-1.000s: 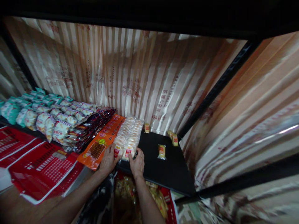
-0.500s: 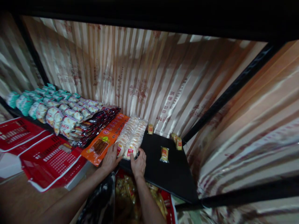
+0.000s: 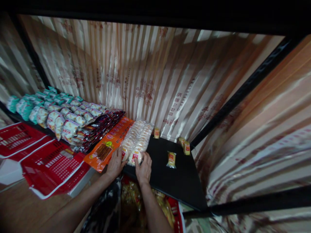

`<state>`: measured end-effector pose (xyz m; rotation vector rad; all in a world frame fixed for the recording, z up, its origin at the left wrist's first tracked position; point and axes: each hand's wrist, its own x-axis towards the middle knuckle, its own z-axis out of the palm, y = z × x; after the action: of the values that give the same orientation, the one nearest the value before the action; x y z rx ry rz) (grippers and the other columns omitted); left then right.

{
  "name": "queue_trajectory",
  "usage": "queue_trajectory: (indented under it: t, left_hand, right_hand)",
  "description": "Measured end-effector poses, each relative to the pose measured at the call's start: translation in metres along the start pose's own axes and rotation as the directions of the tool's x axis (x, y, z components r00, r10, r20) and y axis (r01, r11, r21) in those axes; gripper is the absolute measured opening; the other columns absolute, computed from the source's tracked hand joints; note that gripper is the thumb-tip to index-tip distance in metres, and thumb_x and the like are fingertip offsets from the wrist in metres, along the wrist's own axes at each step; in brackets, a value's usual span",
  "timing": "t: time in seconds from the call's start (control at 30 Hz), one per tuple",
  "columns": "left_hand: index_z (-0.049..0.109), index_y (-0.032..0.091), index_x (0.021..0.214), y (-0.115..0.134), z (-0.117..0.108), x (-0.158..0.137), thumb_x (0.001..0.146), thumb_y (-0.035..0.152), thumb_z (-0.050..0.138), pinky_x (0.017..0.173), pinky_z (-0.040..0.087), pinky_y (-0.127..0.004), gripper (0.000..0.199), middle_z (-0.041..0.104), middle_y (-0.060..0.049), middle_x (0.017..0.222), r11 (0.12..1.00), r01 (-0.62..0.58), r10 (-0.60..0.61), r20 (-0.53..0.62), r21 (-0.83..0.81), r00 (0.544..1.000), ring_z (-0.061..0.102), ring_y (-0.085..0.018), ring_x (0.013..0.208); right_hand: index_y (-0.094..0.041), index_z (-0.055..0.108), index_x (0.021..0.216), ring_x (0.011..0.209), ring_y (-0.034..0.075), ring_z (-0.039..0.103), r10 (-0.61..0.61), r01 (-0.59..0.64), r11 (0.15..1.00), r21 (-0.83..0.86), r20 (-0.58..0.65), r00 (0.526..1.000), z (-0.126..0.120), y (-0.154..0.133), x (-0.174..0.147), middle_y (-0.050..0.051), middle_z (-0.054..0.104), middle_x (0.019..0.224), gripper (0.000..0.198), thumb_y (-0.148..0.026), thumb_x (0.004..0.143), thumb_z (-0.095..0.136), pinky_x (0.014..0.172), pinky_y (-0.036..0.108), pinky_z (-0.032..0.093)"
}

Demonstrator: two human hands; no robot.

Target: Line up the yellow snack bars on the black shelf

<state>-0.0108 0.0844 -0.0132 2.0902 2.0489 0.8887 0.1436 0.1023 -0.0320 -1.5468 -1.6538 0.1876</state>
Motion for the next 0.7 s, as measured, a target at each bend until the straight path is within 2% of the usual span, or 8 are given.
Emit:
queue_trajectory:
  t: [0.17, 0.37, 0.57, 0.7]
  left_hand:
    - [0.02, 0.011, 0.134, -0.001, 0.0, 0.001, 0.074, 0.019, 0.06, 0.098, 0.039, -0.042, 0.073, 0.04, -0.02, 0.133, 1.0, 0.008, -0.008, 0.003, 0.003, 1.0, 0.039, -0.029, 0.125]
    - [0.015, 0.008, 0.137, -0.002, 0.005, -0.002, 0.072, 0.029, 0.065, 0.097, 0.041, -0.042, 0.085, 0.032, -0.025, 0.139, 0.998, -0.016, 0.019, -0.049, 0.059, 0.999, 0.034, -0.033, 0.128]
    - [0.022, 0.006, 0.136, -0.007, 0.014, 0.001, 0.077, 0.034, 0.059, 0.094, 0.044, -0.04, 0.075, 0.034, -0.024, 0.138, 0.996, -0.043, 0.049, -0.068, 0.084, 0.996, 0.035, -0.032, 0.127]
    - [0.029, 0.006, 0.134, -0.003, 0.01, 0.004, 0.078, 0.038, 0.057, 0.094, 0.044, -0.04, 0.07, 0.035, -0.023, 0.137, 0.995, -0.039, 0.047, -0.09, 0.094, 0.995, 0.036, -0.032, 0.127]
  right_hand:
    - [-0.019, 0.05, 0.111, 0.112, 0.024, 0.042, -0.022, 0.023, 0.999, -0.04, 0.042, 0.999, -0.002, -0.002, 0.0, 0.011, 0.049, 0.119, 0.041, -0.047, 0.081, 0.045, 0.094, 0.04, 0.037]
    - [-0.016, 0.051, 0.11, 0.115, 0.024, 0.042, 0.029, -0.032, 0.999, -0.037, -0.059, 0.998, 0.0, 0.0, -0.002, 0.014, 0.05, 0.12, 0.04, -0.045, 0.086, 0.037, 0.094, 0.041, 0.037]
    - [-0.018, 0.052, 0.109, 0.111, 0.023, 0.045, 0.037, -0.036, 0.998, -0.05, 0.007, 0.999, 0.0, 0.0, -0.001, 0.011, 0.052, 0.118, 0.037, -0.044, 0.084, 0.042, 0.093, 0.039, 0.039]
    - [-0.017, 0.049, 0.111, 0.111, 0.024, 0.045, 0.042, -0.042, 0.999, -0.033, -0.019, 0.999, -0.001, -0.001, -0.001, 0.012, 0.052, 0.118, 0.04, -0.044, 0.083, 0.044, 0.093, 0.038, 0.039]
